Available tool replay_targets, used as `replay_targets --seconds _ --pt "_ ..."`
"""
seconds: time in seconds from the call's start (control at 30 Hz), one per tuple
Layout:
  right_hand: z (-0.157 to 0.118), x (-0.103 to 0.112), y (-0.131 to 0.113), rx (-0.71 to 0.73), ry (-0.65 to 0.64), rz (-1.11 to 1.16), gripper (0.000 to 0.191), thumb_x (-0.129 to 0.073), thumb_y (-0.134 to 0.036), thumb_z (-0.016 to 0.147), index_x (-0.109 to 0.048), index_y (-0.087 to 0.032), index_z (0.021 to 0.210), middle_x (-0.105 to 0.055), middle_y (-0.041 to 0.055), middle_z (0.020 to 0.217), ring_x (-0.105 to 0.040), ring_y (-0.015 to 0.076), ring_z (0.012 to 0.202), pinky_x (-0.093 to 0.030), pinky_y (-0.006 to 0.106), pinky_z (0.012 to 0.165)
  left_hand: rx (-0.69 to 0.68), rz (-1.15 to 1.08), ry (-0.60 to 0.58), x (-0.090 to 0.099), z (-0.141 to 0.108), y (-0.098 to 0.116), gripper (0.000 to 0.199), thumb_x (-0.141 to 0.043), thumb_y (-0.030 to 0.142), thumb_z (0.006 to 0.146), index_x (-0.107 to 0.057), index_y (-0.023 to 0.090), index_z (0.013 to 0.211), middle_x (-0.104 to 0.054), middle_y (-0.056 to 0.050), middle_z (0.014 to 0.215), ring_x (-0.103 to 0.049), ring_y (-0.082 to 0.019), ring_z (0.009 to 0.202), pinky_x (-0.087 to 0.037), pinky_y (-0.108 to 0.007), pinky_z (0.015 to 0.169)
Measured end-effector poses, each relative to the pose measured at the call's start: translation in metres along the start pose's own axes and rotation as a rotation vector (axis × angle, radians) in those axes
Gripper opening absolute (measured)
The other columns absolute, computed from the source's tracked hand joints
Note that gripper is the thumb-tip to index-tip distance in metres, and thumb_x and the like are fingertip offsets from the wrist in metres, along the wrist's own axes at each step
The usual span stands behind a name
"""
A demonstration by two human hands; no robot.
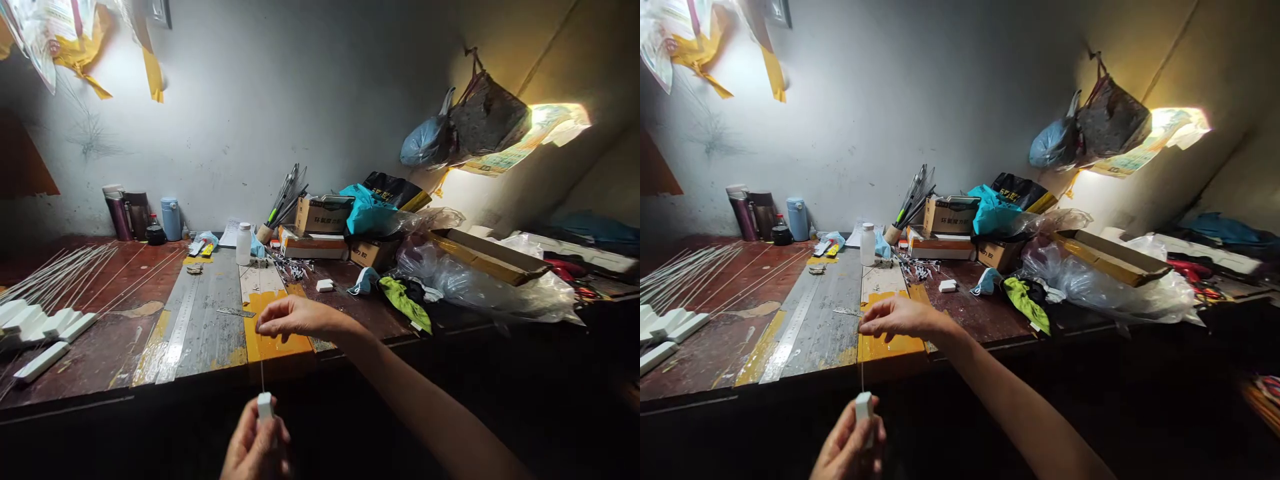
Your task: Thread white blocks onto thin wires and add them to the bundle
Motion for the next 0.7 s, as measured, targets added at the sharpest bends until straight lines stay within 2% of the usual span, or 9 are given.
replay_targets --seconds 0.07,0.17,0.23,0.3,0.43,0.53,0.6,0.7 --pt "0.019 -0.008 0.015 -0.015 0.059 -0.178 0.021 -0.055 -0.027 0.086 -0.069 -0.020 0.100 -0.068 0.0007 0.085 -0.060 0.0113 0.070 -0.045 0.020 0.060 -0.073 0.043 0.063 0.010 0.004 0.041 0.045 -0.078 0.051 0.064 -0.058 0.021 0.091 -0.063 0.003 0.064 -0.049 -0.007 0.043 -0.037 -0.018 0.043" --pt "0.048 -0.008 0.030 -0.051 0.232 -0.375 0.023 -0.048 -0.015 0.088 -0.070 -0.016 0.094 -0.069 0.0047 0.090 -0.060 0.0148 0.081 -0.043 0.022 0.068 -0.158 0.050 0.179 0.027 0.006 0.097 0.050 -0.081 0.049 0.060 -0.058 0.021 0.094 -0.064 0.003 0.066 -0.044 -0.005 0.040 -0.033 -0.015 0.038" --pt "0.064 -0.009 0.037 -0.090 0.284 -0.438 0.018 -0.051 -0.013 0.086 -0.069 -0.014 0.085 -0.069 0.0085 0.092 -0.059 0.0183 0.088 -0.041 0.026 0.074 -0.185 0.076 0.215 0.035 0.004 0.125 0.050 -0.080 0.048 0.061 -0.060 0.020 0.098 -0.064 0.002 0.066 -0.045 -0.004 0.040 -0.032 -0.014 0.037" --pt "0.077 -0.010 0.042 -0.130 0.309 -0.497 0.011 -0.057 -0.016 0.084 -0.067 -0.013 0.081 -0.067 0.0102 0.094 -0.058 0.0207 0.092 -0.042 0.030 0.078 -0.191 0.146 0.236 0.041 -0.002 0.143 0.049 -0.079 0.047 0.065 -0.063 0.019 0.101 -0.064 0.002 0.067 -0.045 -0.004 0.041 -0.031 -0.014 0.038" --pt "0.094 -0.008 0.052 -0.179 0.317 -0.535 0.013 -0.062 -0.026 0.086 -0.062 -0.013 0.083 -0.064 0.0042 0.091 -0.060 0.0185 0.086 -0.045 0.036 0.080 -0.206 0.328 0.276 0.057 -0.018 0.155 0.051 -0.077 0.048 0.065 -0.064 0.018 0.104 -0.065 0.001 0.068 -0.042 -0.004 0.039 -0.033 -0.017 0.037" --pt "0.097 -0.004 0.056 -0.149 0.335 -0.480 0.008 -0.066 -0.020 0.079 -0.061 -0.014 0.075 -0.064 0.0030 0.078 -0.059 0.0175 0.074 -0.045 0.030 0.070 -0.218 0.434 0.250 0.071 -0.026 0.149 0.050 -0.073 0.049 0.070 -0.060 0.020 0.108 -0.067 -0.001 0.079 -0.039 -0.003 0.038 -0.029 -0.017 0.036" --pt "0.088 -0.003 0.055 -0.081 0.406 -0.419 0.003 -0.062 -0.016 0.078 -0.060 -0.015 0.080 -0.064 0.0043 0.080 -0.059 0.0179 0.075 -0.044 0.028 0.068 -0.213 0.472 0.253 0.083 -0.028 0.142 0.048 -0.070 0.051 0.073 -0.057 0.021 0.109 -0.067 -0.002 0.084 -0.037 -0.002 0.038 -0.027 -0.016 0.036" --pt "0.057 -0.005 0.050 0.026 0.586 -0.323 0.017 -0.042 -0.022 0.092 -0.052 -0.017 0.104 -0.061 0.0073 0.100 -0.058 0.0177 0.087 -0.044 0.028 0.075 -0.215 0.475 0.314 0.103 -0.033 0.135 0.046 -0.069 0.051 0.074 -0.057 0.022 0.108 -0.068 -0.002 0.082 -0.035 -0.002 0.038 -0.025 -0.015 0.037"
Point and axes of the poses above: each hand's wrist, its own z-axis towards the middle knuckle, its own x-axis out of the back of the hand, y = z × x, the point moved 6 cm from there along z, towards the middle knuckle
